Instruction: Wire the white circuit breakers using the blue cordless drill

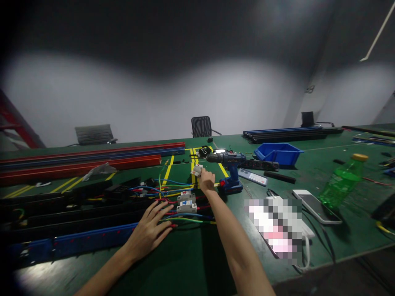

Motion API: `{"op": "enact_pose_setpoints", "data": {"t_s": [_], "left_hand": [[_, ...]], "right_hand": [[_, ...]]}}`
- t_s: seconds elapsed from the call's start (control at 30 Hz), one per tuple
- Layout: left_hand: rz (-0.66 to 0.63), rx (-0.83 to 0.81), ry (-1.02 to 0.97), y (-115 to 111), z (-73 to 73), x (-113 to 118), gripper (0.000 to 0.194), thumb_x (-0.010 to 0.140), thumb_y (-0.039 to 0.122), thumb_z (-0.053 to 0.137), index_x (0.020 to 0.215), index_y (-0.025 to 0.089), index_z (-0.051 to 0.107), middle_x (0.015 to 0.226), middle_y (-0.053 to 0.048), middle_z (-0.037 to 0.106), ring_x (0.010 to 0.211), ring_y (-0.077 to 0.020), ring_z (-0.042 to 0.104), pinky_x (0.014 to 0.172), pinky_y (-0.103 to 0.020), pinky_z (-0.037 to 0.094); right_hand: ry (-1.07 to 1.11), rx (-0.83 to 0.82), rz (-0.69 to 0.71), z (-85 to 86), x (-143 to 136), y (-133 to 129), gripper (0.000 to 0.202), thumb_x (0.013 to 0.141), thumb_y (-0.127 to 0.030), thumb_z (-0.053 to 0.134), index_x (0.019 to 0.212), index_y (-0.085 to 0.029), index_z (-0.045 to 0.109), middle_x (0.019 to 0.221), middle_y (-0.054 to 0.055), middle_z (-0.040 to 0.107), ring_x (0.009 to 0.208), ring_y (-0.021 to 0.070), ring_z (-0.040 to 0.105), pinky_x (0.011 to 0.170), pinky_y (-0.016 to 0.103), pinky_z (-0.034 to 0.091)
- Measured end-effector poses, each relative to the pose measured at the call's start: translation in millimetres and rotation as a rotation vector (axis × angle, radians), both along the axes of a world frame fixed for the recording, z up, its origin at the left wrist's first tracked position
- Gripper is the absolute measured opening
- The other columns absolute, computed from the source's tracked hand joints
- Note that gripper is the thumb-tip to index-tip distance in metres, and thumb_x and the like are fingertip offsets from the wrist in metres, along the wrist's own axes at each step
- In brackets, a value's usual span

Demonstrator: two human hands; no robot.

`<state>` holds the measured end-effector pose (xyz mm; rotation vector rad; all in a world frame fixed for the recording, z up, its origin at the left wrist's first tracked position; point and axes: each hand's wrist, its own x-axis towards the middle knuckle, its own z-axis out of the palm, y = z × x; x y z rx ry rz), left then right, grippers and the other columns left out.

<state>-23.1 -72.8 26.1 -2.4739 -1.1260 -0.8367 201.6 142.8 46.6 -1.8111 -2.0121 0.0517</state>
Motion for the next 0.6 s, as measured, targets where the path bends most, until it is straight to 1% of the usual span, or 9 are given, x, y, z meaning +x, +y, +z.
{"op": "enact_pose_setpoints", "data": {"t_s": [0.1,0.2,0.3,0.37,0.43,0.5,0.53,0.6], "left_hand": [[0.006,-0.004,0.001,-0.5,-0.1,0.4,0.015,0.093,0.028,0.06,0.101,0.024,0.073,0.147,-0.005,0.051,0.14,-0.03,0.039,0.118,-0.061,0.029],[0.012,-0.005,0.005,-0.3,0.7,0.2,0.015,0.094,0.027,0.06,0.101,0.024,0.073,0.147,-0.005,0.051,0.14,-0.0298,0.039,0.118,-0.061,0.03],[0.008,-0.007,0.018,0.4,1.1,-0.4,0.016,0.094,0.024,0.059,0.102,0.024,0.073,0.144,-0.005,0.053,0.138,-0.0289,0.041,0.117,-0.06,0.031],[-0.001,-0.006,0.025,1.0,0.9,-0.9,0.016,0.094,0.023,0.059,0.101,0.024,0.073,0.142,-0.004,0.056,0.137,-0.0284,0.042,0.117,-0.059,0.031],[-0.006,0.002,0.025,1.5,0.5,-1.4,0.015,0.093,0.023,0.06,0.1,0.024,0.073,0.14,-0.004,0.057,0.137,-0.0281,0.043,0.118,-0.058,0.031],[-0.003,0.017,0.024,1.7,0.0,-1.8,0.014,0.092,0.024,0.061,0.099,0.024,0.073,0.14,-0.004,0.057,0.136,-0.0279,0.043,0.118,-0.058,0.03],[0.002,0.024,0.027,1.8,-0.3,-2.0,0.013,0.092,0.024,0.061,0.099,0.024,0.073,0.14,-0.004,0.057,0.137,-0.0278,0.043,0.118,-0.058,0.029],[0.01,0.029,0.034,1.8,-0.7,-2.3,0.013,0.092,0.025,0.062,0.098,0.024,0.073,0.141,-0.004,0.056,0.137,-0.0279,0.042,0.119,-0.058,0.029]], "right_hand": [[0.041,0.023,0.024,1.1,0.7,-7.7,0.018,0.093,-0.024,0.053,0.11,-0.018,0.057,0.103,0.01,0.071,0.098,0.0228,0.064,0.084,0.03,0.037],[0.112,0.059,0.024,5.9,2.6,-14.4,0.018,0.094,-0.026,0.052,0.109,-0.02,0.058,0.102,0.01,0.072,0.095,0.0223,0.066,0.08,0.029,0.04],[0.2,0.094,0.032,17.9,5.9,-23.0,0.018,0.092,-0.027,0.053,0.107,-0.021,0.061,0.097,0.008,0.074,0.088,0.022,0.068,0.073,0.028,0.042],[0.256,0.135,0.069,29.8,10.1,-33.4,0.018,0.091,-0.028,0.054,0.106,-0.023,0.063,0.098,0.007,0.074,0.086,0.0215,0.069,0.072,0.028,0.043],[0.306,0.182,0.121,43.4,16.2,-49.0,0.02,0.091,-0.031,0.054,0.107,-0.023,0.063,0.098,0.006,0.074,0.086,0.0208,0.069,0.074,0.028,0.045],[0.352,0.226,0.169,56.2,22.9,-69.6,0.021,0.09,-0.033,0.054,0.107,-0.023,0.063,0.097,0.005,0.073,0.085,0.0191,0.068,0.075,0.027,0.046],[0.392,0.25,0.196,61.4,25.8,-81.4,0.022,0.09,-0.034,0.054,0.107,-0.023,0.062,0.094,0.003,0.072,0.081,0.0176,0.067,0.073,0.026,0.047],[0.615,0.285,0.281,67.4,29.3,-106.4,0.023,0.086,-0.035,0.06,0.105,-0.021,0.061,0.083,0.001,0.07,0.07,0.0161,0.064,0.065,0.025,0.046]]}}
